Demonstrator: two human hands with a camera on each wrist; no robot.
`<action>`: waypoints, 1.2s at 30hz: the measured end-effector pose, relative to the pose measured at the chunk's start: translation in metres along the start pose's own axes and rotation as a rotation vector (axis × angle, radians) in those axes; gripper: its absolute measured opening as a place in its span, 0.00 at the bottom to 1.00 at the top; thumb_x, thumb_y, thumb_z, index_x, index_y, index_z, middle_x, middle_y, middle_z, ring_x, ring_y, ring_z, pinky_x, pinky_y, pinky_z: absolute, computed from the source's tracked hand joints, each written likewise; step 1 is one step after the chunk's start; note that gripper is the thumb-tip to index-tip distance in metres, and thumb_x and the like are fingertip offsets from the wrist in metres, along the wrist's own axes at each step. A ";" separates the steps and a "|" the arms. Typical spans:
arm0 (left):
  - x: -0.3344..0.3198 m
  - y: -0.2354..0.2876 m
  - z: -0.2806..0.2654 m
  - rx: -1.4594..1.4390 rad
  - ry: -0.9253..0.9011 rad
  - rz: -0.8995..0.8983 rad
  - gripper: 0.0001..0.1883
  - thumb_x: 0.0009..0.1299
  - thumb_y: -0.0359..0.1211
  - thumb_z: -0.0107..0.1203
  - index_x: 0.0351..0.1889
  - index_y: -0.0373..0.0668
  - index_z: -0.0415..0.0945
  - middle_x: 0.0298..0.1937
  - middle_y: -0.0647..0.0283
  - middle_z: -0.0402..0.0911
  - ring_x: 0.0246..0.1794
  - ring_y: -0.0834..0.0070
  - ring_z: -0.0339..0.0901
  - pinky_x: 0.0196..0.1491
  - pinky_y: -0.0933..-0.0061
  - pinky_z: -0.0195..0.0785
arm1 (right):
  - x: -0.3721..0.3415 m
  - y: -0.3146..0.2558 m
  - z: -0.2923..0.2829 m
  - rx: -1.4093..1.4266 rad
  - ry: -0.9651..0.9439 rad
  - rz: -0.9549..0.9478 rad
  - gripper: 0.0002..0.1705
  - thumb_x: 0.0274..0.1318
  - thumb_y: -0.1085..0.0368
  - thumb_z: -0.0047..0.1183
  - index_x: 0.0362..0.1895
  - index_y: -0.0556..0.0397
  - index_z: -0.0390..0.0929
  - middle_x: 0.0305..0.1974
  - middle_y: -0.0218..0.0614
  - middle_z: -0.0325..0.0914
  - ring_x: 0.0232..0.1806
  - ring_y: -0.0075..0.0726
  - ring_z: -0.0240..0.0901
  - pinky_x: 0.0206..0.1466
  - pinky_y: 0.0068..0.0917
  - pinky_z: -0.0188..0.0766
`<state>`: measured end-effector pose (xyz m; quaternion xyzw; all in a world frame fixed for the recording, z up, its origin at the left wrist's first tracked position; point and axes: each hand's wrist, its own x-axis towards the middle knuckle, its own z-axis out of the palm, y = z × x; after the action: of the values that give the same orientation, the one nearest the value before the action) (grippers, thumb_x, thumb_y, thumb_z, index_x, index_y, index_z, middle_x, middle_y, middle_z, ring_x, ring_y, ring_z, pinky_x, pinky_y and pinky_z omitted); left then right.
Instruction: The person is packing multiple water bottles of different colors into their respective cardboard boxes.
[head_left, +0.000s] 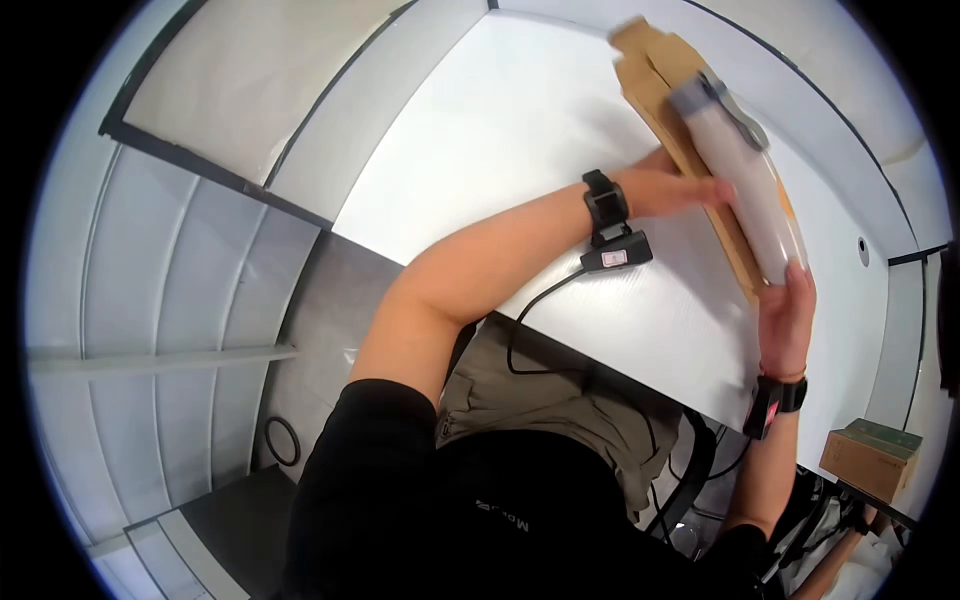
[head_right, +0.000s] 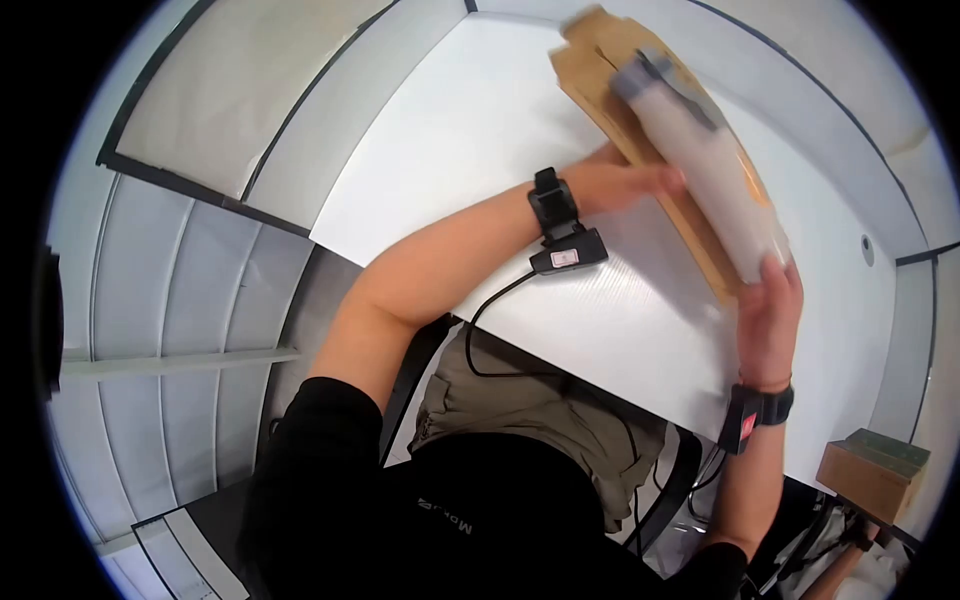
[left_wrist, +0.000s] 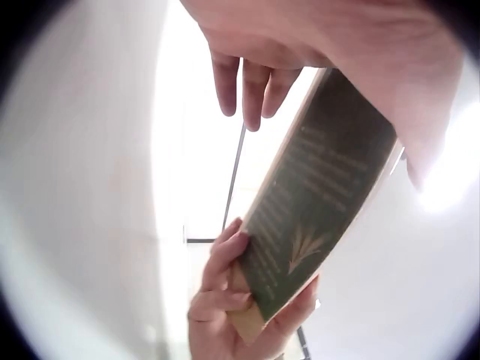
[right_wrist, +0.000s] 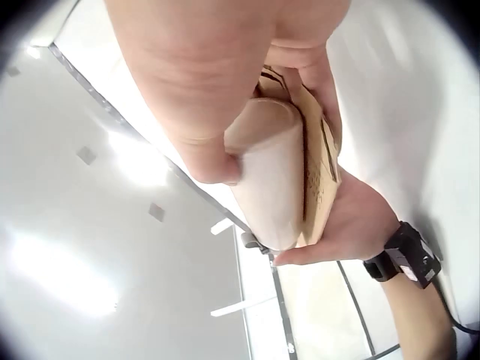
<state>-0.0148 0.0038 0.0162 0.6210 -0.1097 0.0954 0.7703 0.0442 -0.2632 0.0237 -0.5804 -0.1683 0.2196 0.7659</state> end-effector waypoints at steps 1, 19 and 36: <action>0.002 0.000 -0.005 0.007 0.001 0.106 0.41 0.71 0.57 0.61 0.72 0.40 0.63 0.66 0.58 0.74 0.68 0.67 0.69 0.70 0.61 0.62 | 0.011 -0.006 0.014 -0.062 -0.097 0.031 0.30 0.71 0.55 0.50 0.67 0.64 0.66 0.64 0.41 0.73 0.64 0.35 0.71 0.65 0.38 0.71; 0.007 0.013 0.007 -0.293 0.158 0.039 0.62 0.61 0.84 0.26 0.76 0.41 0.55 0.69 0.44 0.69 0.67 0.56 0.72 0.64 0.53 0.72 | 0.056 -0.007 0.019 -0.128 -0.654 0.338 0.34 0.51 0.54 0.67 0.57 0.66 0.77 0.47 0.43 0.83 0.45 0.38 0.84 0.49 0.33 0.81; 0.012 0.014 -0.043 -0.415 0.146 0.025 0.51 0.67 0.67 0.55 0.74 0.37 0.54 0.66 0.46 0.70 0.67 0.57 0.71 0.68 0.51 0.65 | 0.071 -0.006 -0.041 -0.147 -0.471 0.147 0.48 0.43 0.44 0.71 0.61 0.64 0.70 0.52 0.50 0.80 0.46 0.42 0.82 0.43 0.35 0.80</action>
<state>-0.0046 0.0490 0.0241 0.4393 -0.0783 0.1250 0.8862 0.1264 -0.2599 0.0189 -0.5780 -0.3151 0.3909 0.6433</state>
